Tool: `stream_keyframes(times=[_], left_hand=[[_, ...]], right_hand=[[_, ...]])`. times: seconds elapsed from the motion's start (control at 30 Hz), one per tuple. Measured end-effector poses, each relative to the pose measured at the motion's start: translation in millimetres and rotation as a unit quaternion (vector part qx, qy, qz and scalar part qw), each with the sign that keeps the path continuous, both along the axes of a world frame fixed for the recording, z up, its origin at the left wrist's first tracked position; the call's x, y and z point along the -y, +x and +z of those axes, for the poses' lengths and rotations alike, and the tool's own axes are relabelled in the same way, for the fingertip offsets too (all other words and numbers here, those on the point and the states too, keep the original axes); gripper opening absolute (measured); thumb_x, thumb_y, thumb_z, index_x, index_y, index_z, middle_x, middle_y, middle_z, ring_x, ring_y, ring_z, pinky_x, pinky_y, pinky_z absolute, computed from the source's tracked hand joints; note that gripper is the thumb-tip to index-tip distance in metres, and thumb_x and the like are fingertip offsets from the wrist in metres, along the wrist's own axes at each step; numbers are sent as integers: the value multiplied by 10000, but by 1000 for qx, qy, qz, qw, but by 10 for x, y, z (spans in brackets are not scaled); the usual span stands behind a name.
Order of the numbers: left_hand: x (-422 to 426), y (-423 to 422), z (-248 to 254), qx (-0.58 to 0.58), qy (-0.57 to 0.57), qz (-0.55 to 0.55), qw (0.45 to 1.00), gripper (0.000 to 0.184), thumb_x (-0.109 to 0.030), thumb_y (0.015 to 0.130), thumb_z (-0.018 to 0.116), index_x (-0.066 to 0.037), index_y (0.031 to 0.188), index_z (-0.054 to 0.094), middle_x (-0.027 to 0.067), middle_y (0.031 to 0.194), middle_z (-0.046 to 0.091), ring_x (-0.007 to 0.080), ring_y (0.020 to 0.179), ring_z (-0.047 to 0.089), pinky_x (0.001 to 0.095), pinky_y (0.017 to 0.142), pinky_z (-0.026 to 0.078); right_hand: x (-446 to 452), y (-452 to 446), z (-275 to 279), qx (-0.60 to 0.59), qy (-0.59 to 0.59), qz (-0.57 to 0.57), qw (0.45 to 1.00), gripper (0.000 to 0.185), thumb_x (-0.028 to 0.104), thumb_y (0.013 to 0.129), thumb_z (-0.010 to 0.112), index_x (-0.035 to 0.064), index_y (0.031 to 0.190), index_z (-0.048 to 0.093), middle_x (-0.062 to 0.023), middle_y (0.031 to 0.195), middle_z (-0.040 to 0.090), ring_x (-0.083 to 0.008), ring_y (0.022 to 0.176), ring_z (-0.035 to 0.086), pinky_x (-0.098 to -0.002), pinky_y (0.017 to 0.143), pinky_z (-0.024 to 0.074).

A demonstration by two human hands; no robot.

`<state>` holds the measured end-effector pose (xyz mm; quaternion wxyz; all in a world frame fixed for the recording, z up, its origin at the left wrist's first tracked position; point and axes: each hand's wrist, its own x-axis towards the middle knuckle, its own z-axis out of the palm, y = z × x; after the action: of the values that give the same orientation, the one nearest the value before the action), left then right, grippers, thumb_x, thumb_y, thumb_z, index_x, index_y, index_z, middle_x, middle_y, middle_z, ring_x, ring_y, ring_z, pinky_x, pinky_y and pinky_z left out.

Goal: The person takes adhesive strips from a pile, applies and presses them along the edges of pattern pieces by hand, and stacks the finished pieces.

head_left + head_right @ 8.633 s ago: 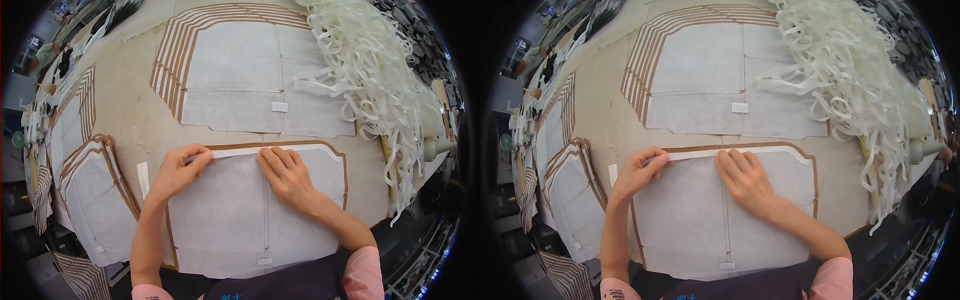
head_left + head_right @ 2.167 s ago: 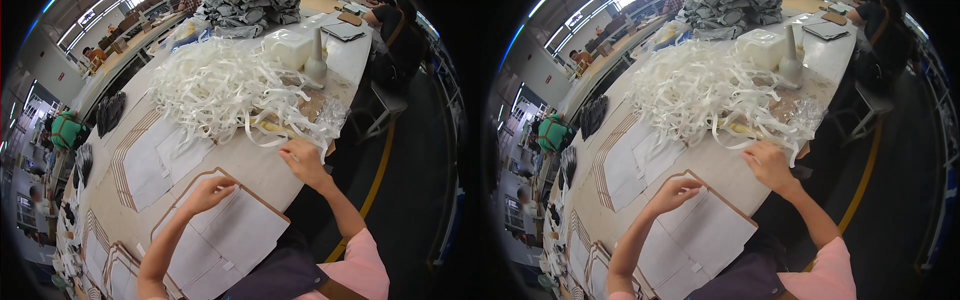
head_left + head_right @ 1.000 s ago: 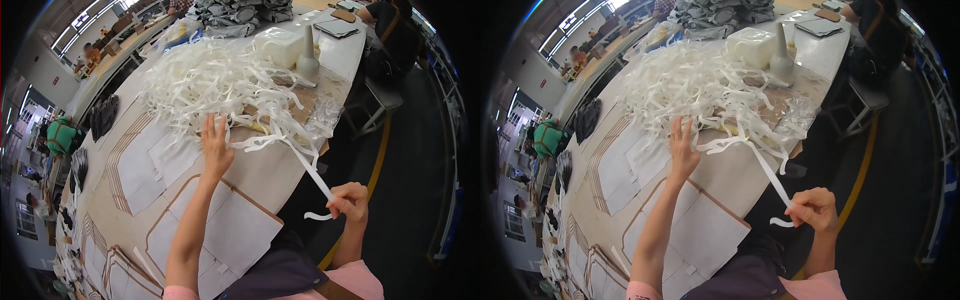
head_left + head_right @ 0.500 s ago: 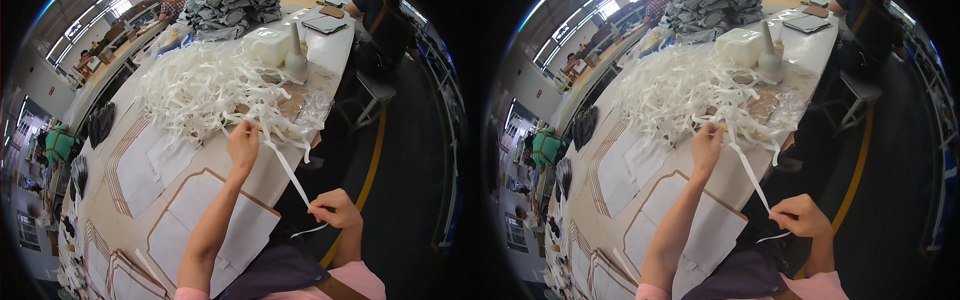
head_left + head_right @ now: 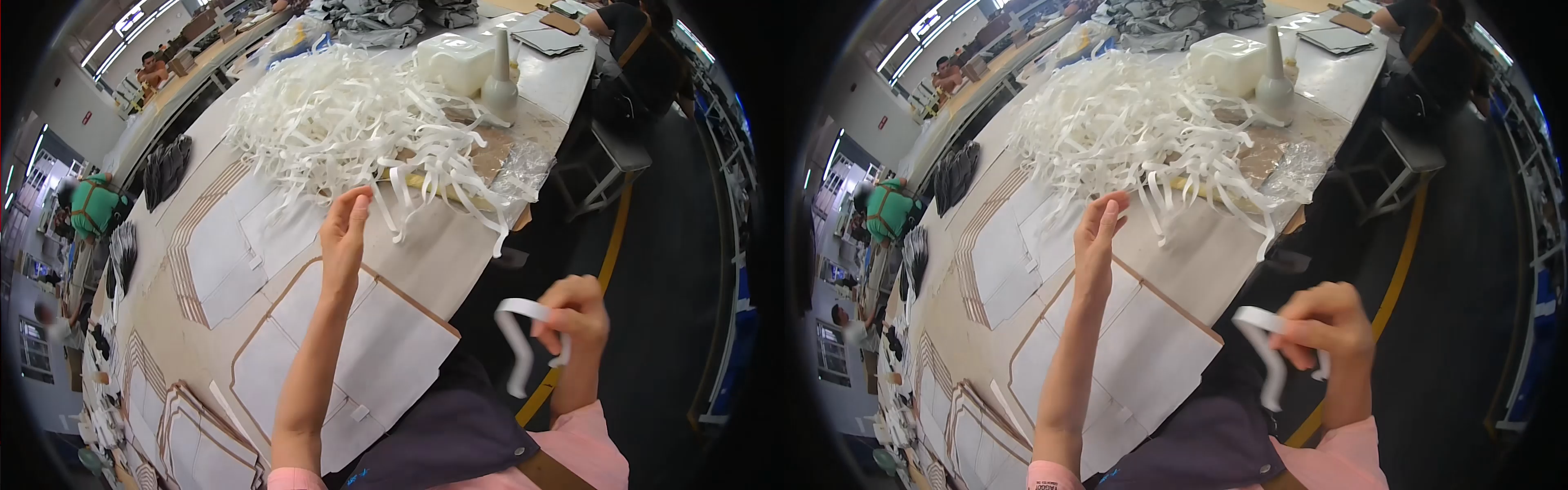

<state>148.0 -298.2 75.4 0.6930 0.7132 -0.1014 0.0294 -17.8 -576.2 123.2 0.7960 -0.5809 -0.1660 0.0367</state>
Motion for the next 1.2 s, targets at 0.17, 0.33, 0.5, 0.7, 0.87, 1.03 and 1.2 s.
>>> stream_keyframes(times=[0.17, 0.33, 0.5, 0.7, 0.87, 1.03, 1.2], left_hand=[[-421, -687, 605, -110, -64, -277, 952, 427, -351, 1063, 470, 33, 1143, 640, 105, 1050, 678, 155, 997, 629, 301, 891, 483], [-1286, -1155, 682, -141, 66, -69, 985, 170, -181, 945, 682, -11, 949, 696, -35, 734, 587, 29, 615, 430, 190, 552, 317], [-1807, -1547, 524, -103, 155, 38, 982, 145, -129, 901, 729, 12, 934, 724, 14, 828, 662, 79, 755, 570, 234, 671, 453], [-2030, -1705, 284, 31, 237, 136, 961, 120, -59, 864, 727, -4, 971, 732, 47, 840, 672, 153, 826, 602, 287, 778, 474], [-1966, -1710, 281, 197, 435, 420, 772, 120, -74, 921, 678, 11, 996, 718, 49, 828, 667, 139, 788, 607, 289, 764, 489], [-1747, -1972, 180, -123, -91, 106, 983, 339, -250, 1045, 544, 61, 1129, 649, 119, 981, 719, 161, 879, 688, 292, 833, 554], [-1701, -1960, 173, -187, -128, 79, 971, 395, -282, 1061, 486, 53, 1206, 636, 130, 1014, 718, 181, 897, 703, 291, 855, 549]], right_hand=[[-797, 719, 106, -136, -43, 186, 972, 228, 167, 995, 612, -47, 982, 690, -37, 607, 605, -55, 459, 510, -204, 416, 381], [-1199, 1076, -110, -129, -83, 244, 958, 223, 188, 986, 633, -25, 1006, 697, -28, 613, 609, -55, 445, 500, -198, 410, 370], [-1633, 1095, -155, -118, -127, 276, 945, 195, 145, 979, 631, -32, 1029, 694, -49, 662, 638, -68, 468, 521, -218, 435, 403], [-2007, 1034, -108, -120, -120, 303, 938, 201, 141, 977, 636, -31, 1055, 705, -50, 688, 654, -70, 487, 526, -213, 456, 410], [-2267, 776, -72, 17, -212, 142, 967, 215, 127, 978, 625, -31, 1105, 695, -51, 713, 660, -68, 511, 533, -226, 467, 405], [-2573, 431, -377, 568, -322, -108, 750, 287, 88, 842, 713, -28, 1103, 685, -67, 721, 607, -186, 558, 559, -279, 498, 428], [-2682, 152, -296, 497, -379, 79, 776, 392, 225, 808, 778, -33, 1084, 675, -64, 756, 610, -191, 610, 566, -309, 552, 436]])
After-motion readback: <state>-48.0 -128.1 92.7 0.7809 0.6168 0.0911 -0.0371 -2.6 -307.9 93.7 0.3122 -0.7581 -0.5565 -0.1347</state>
